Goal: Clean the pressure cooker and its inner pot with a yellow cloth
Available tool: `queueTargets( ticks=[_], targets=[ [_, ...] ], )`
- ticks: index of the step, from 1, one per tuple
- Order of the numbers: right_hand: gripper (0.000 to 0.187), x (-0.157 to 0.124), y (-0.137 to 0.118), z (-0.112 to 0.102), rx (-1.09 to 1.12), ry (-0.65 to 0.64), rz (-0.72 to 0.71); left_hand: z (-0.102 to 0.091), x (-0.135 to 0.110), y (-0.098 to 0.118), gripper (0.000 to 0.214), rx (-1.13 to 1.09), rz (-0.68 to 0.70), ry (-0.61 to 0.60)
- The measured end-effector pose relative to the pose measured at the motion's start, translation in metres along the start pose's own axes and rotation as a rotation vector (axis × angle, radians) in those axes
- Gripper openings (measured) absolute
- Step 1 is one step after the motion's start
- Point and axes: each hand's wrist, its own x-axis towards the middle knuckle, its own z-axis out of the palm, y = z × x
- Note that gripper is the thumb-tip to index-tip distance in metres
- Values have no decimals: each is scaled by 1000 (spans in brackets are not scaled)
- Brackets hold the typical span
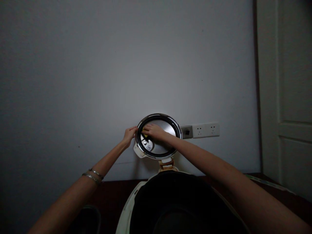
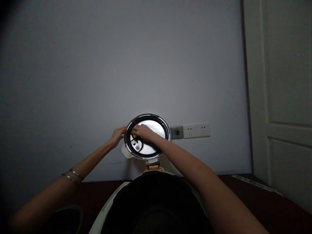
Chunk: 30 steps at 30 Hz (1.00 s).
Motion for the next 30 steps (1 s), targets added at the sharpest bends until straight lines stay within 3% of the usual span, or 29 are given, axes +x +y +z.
queueTargets(
  ticks=[2, 7, 11, 16, 22, 26, 30],
  targets=[
    [36, -3, 2, -2, -20, -25, 32, 0, 0, 0, 38, 8, 2, 11],
    [36, -26, 24, -18, -57, -107, 328, 0, -1, 0, 37, 33, -2, 15],
    [31, -58, 24, -28, -51, -166, 401, 0, -1, 2, 33, 46, 5, 27],
    [30, -85, -5, -36, -6, -259, 321, 0, 1, 2, 34, 47, -3, 53],
    [32, -79, -37, -40, 132, -370, 110, 0, 2, 2, 33, 51, -6, 40],
    [37, -73, -48, -35, 182, -327, 80, 0, 2, 2, 33, 50, -11, 32],
    [33, -67, -39, -30, 140, -226, 106, -1, 3, 1, 33, 37, -14, 15]
  ],
)
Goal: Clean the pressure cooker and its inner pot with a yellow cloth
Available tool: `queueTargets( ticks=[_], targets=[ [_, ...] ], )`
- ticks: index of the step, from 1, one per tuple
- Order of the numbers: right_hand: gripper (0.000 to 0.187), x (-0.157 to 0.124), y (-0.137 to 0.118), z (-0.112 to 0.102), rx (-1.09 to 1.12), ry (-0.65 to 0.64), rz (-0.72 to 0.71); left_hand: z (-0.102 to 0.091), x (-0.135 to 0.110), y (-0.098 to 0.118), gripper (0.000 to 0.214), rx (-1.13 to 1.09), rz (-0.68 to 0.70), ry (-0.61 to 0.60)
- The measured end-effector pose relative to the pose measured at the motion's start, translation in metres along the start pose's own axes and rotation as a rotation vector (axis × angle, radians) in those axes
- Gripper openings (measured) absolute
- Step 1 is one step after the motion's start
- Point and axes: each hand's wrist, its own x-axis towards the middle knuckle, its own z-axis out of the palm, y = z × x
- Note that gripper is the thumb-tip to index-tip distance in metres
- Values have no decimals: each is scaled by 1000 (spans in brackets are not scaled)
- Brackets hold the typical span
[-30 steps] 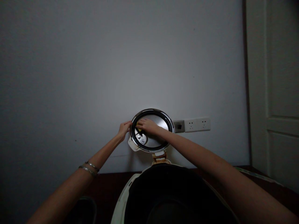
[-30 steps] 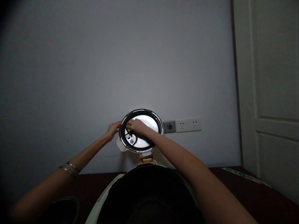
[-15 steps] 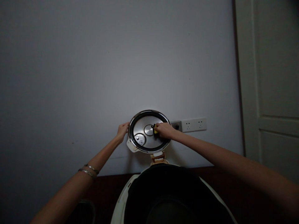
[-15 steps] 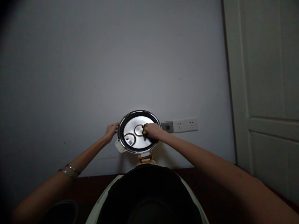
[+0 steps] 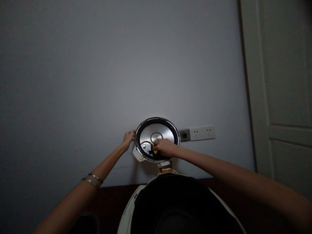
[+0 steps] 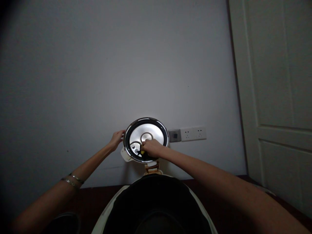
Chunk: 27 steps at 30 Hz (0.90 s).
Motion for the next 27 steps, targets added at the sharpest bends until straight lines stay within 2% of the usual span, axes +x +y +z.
queueTargets(
  ticks=[6, 11, 14, 16, 19, 22, 27],
  targets=[
    [35, 34, 40, -12, -37, 177, 296, -3, 4, -3, 32, -16, -3, -43],
    [34, 65, 56, -7, -25, 225, 372, -5, 1, -2, 31, -22, -15, -73],
    [31, 75, 47, 0, 7, 234, 330, -5, -1, 0, 28, -24, -24, -72],
    [30, 77, 36, 5, 40, 217, 238, -4, -2, 1, 27, -26, -26, -71],
    [31, 71, 14, 11, 82, 182, 84, -3, -3, 2, 26, -30, -29, -65],
    [34, 61, -3, 17, 96, 176, 22, -2, -4, 3, 24, -33, -33, -51],
    [32, 56, -2, 16, 0, 161, -24, -1, -6, 7, 24, -23, -31, -28]
  ],
)
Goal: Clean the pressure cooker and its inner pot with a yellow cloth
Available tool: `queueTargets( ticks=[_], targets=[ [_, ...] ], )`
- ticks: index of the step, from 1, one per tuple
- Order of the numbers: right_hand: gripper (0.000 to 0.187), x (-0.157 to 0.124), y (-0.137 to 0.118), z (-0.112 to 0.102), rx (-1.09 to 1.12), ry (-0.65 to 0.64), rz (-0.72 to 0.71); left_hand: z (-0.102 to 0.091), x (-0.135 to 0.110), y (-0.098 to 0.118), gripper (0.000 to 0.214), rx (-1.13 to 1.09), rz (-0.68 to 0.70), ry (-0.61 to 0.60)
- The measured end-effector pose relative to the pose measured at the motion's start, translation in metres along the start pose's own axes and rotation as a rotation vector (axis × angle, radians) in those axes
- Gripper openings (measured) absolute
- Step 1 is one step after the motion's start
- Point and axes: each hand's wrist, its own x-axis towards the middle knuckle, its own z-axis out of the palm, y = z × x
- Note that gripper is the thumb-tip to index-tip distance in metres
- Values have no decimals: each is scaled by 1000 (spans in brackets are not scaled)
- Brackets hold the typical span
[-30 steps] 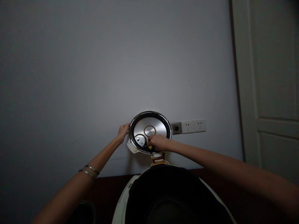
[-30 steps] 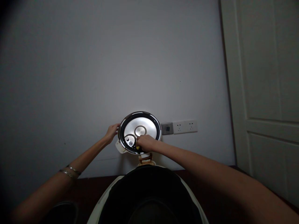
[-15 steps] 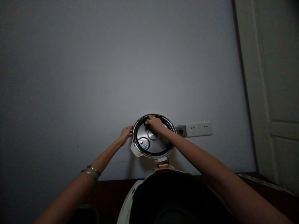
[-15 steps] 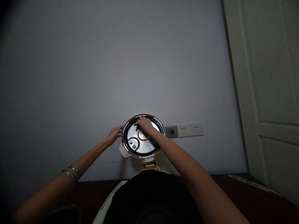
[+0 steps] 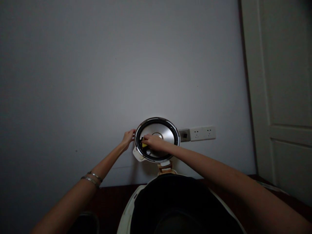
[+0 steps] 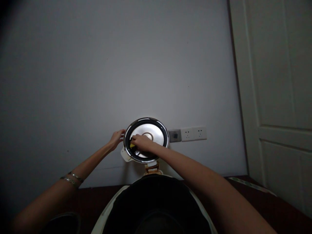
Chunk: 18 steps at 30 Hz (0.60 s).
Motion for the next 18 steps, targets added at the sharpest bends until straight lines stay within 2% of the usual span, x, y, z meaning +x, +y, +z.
queueTargets(
  ticks=[3, 6, 10, 14, 18],
  targets=[
    [32, 6, 17, -7, -58, -9, 57, 1, -1, 1, 25, 15, 3, 8],
    [32, 7, 40, -14, -88, 6, 195, 0, 0, 1, 26, 36, 7, 20],
    [32, -13, 58, -20, -108, 5, 363, 0, 1, 0, 27, 54, 18, 25],
    [30, -45, 46, -18, -93, -49, 377, 2, 1, -1, 29, 51, 32, 48],
    [30, -68, 18, -15, -66, -100, 287, 7, 2, -4, 31, 40, 36, 97]
  ],
)
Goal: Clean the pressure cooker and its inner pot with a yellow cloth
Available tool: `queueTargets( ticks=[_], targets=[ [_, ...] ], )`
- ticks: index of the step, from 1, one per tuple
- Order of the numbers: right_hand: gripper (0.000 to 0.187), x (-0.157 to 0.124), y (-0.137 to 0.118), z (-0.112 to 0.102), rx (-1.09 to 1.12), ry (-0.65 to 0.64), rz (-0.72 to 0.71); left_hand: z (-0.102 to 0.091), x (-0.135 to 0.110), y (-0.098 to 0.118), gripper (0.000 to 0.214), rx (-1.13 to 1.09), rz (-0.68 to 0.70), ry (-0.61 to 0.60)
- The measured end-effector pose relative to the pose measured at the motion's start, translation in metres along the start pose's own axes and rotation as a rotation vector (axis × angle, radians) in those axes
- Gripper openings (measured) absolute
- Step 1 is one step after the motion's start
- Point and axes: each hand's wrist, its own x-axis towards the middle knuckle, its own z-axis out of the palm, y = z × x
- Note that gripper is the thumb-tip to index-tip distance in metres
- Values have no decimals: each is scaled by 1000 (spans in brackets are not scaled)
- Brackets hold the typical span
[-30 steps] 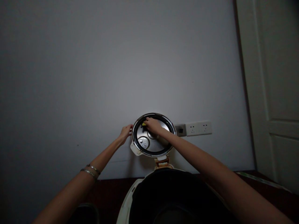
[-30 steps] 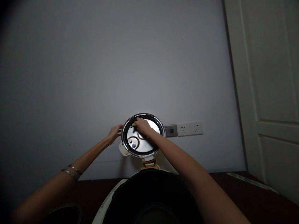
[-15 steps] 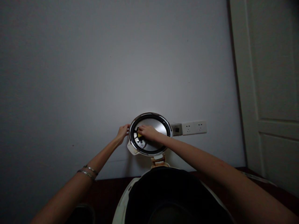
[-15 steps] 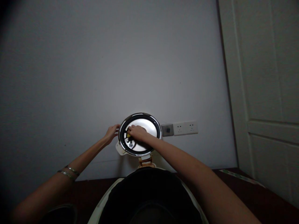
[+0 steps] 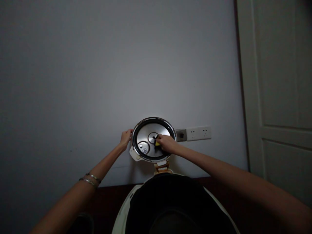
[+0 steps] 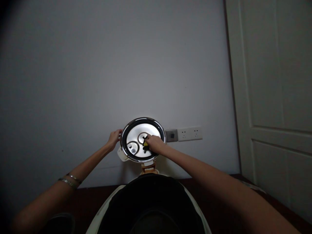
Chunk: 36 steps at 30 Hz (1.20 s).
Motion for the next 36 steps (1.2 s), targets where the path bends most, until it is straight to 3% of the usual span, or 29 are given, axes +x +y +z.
queueTargets(
  ticks=[3, 7, 12, 15, 21, 26, 32, 36],
  targets=[
    [29, -8, -16, 2, 27, -38, -130, 1, 0, -1, 32, 0, 5, 25],
    [27, 3, -23, 3, 54, -27, -255, 1, -1, -1, 32, 7, 13, 18],
    [33, 32, 2, -1, 90, 93, 13, 0, -1, -1, 31, 22, 16, 9],
    [38, 41, 10, 0, 101, 131, 87, 0, 0, -3, 31, 28, 17, 11],
    [39, 33, -6, 12, 201, 119, -122, 1, 0, -5, 31, 19, 23, 27],
    [45, 35, 4, 10, 285, 190, 109, 2, -3, -5, 31, 27, 37, 61],
    [44, 28, -5, 16, 322, 153, -82, 4, -5, -2, 33, 47, 42, 74],
    [43, 29, 7, 14, 344, 192, 50, 5, -6, -1, 34, 55, 45, 61]
  ],
)
